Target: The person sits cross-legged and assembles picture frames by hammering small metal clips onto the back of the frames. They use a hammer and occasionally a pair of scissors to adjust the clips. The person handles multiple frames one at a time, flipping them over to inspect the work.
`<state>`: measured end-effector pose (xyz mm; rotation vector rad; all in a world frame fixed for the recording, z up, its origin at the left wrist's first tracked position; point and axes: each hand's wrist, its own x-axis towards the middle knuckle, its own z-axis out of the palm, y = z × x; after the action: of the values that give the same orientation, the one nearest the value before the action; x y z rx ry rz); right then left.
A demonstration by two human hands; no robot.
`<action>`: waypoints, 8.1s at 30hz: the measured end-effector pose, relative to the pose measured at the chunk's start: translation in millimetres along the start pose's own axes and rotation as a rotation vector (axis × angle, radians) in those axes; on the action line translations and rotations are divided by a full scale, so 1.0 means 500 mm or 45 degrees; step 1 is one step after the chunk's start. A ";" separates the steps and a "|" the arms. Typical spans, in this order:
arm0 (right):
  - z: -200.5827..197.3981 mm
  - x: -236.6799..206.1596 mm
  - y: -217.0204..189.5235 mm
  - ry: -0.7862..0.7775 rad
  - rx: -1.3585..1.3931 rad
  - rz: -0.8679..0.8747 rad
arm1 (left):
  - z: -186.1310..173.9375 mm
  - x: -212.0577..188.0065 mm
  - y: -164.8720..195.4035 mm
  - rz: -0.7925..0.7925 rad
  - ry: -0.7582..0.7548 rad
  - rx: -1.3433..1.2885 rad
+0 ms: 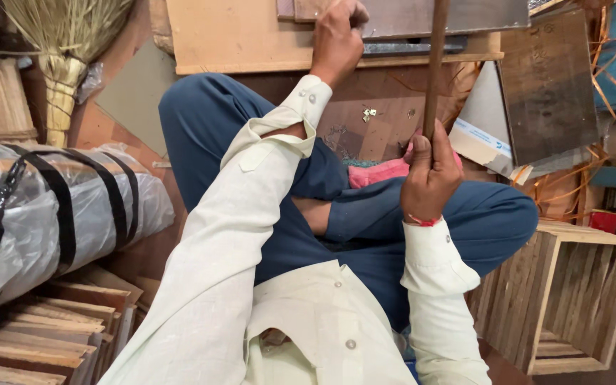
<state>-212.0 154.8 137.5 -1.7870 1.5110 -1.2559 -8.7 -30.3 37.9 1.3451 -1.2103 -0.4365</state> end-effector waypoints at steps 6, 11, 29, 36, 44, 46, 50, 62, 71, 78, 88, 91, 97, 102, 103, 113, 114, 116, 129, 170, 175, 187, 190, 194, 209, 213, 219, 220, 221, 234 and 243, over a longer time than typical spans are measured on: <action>0.010 0.000 0.020 -0.144 -0.371 -0.007 | 0.013 0.002 0.001 0.066 0.039 -0.065; 0.004 -0.023 0.018 0.105 -0.260 -0.062 | 0.020 0.002 0.007 0.142 0.077 -0.053; 0.029 -0.027 0.043 0.047 -0.257 0.030 | 0.025 -0.001 0.004 0.095 0.086 -0.063; 0.038 -0.038 0.041 -0.005 -0.257 0.077 | 0.026 -0.001 0.004 0.037 0.069 -0.075; 0.023 -0.043 0.038 -0.276 -0.217 0.415 | 0.002 0.001 0.029 0.020 0.059 -0.006; 0.013 -0.080 0.037 -0.313 -0.039 0.354 | 0.000 -0.009 0.039 0.046 0.168 -0.003; 0.014 -0.157 0.054 -0.598 0.947 1.297 | 0.010 -0.037 0.028 -0.261 0.365 0.037; 0.065 0.028 0.143 -0.194 0.819 0.806 | 0.033 0.002 0.061 -0.873 -0.078 -0.666; 0.148 0.268 0.206 0.126 1.242 1.022 | 0.057 -0.084 0.159 -1.017 -0.588 -0.916; -0.031 0.223 0.143 -0.237 1.125 0.780 | -0.098 0.119 0.093 -0.160 0.406 -0.088; -0.124 0.248 0.213 -0.493 0.966 0.636 | -0.216 0.167 0.072 -0.583 -0.023 -0.137; -0.126 0.273 0.263 -0.176 1.128 0.717 | -0.200 0.149 0.052 -0.559 -0.094 -0.335; -0.079 0.260 0.284 -0.032 1.072 0.857 | -0.130 0.132 0.022 -0.602 0.356 -0.687; 0.012 0.247 0.296 0.016 0.606 0.553 | -0.116 0.118 -0.013 -0.445 0.602 -0.576; 0.023 0.261 0.299 0.042 0.748 0.646 | -0.117 0.116 -0.017 -0.422 0.581 -0.647; 0.053 0.325 0.300 0.229 0.496 0.356 | -0.136 0.065 -0.006 -0.855 0.566 -0.057; 0.054 0.321 0.301 0.242 0.330 0.266 | -0.137 0.064 -0.008 -0.830 0.568 -0.019; 0.052 0.318 0.303 0.209 0.525 0.402 | -0.137 0.064 -0.014 -0.776 0.570 0.053; 0.076 0.369 0.306 0.092 0.600 0.381 | -0.154 0.081 -0.031 -0.905 0.683 -0.243; 0.042 0.326 0.336 -0.034 -0.514 -0.188 | 0.016 -0.220 -0.004 0.482 -1.500 0.607; 0.043 0.323 0.329 -0.075 -0.545 -0.061 | 0.053 -0.265 -0.018 0.685 -1.636 0.387; 0.044 0.331 0.268 -0.082 -0.377 -0.117 | 0.089 -0.280 -0.059 0.938 -1.675 0.733; 0.045 0.332 0.265 -0.078 -0.377 -0.089 | 0.077 -0.263 -0.055 0.587 -1.687 0.744; 0.047 0.334 0.269 -0.118 -0.404 0.078 | 0.059 -0.250 -0.031 0.440 -1.601 0.685; 0.063 0.348 0.281 -0.134 -0.399 0.127 | 0.057 -0.196 0.032 0.145 -1.184 0.412; 0.058 0.344 0.297 -0.163 -0.388 0.166 | 0.061 -0.117 0.089 0.133 -0.794 0.040; 0.045 0.338 0.260 -0.185 -0.398 0.270 | 0.107 0.059 0.166 0.022 -0.637 -0.114; 0.044 0.336 0.251 -0.183 -0.404 0.270 | 0.122 0.075 0.165 0.103 -0.628 -0.103; 0.044 0.336 0.244 -0.183 -0.410 0.268 | 0.139 0.084 0.160 0.183 -0.617 -0.091; 0.095 0.112 0.205 -0.690 -0.583 0.424 | 0.225 0.060 0.067 0.292 -0.550 0.111; 0.065 -0.031 0.142 -0.976 0.374 1.039 | 0.213 0.050 0.090 0.378 -0.477 0.176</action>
<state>-219.1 143.4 59.0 -1.0521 1.2704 -0.2969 -105.6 -92.3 65.3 1.2035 -1.7502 -0.4075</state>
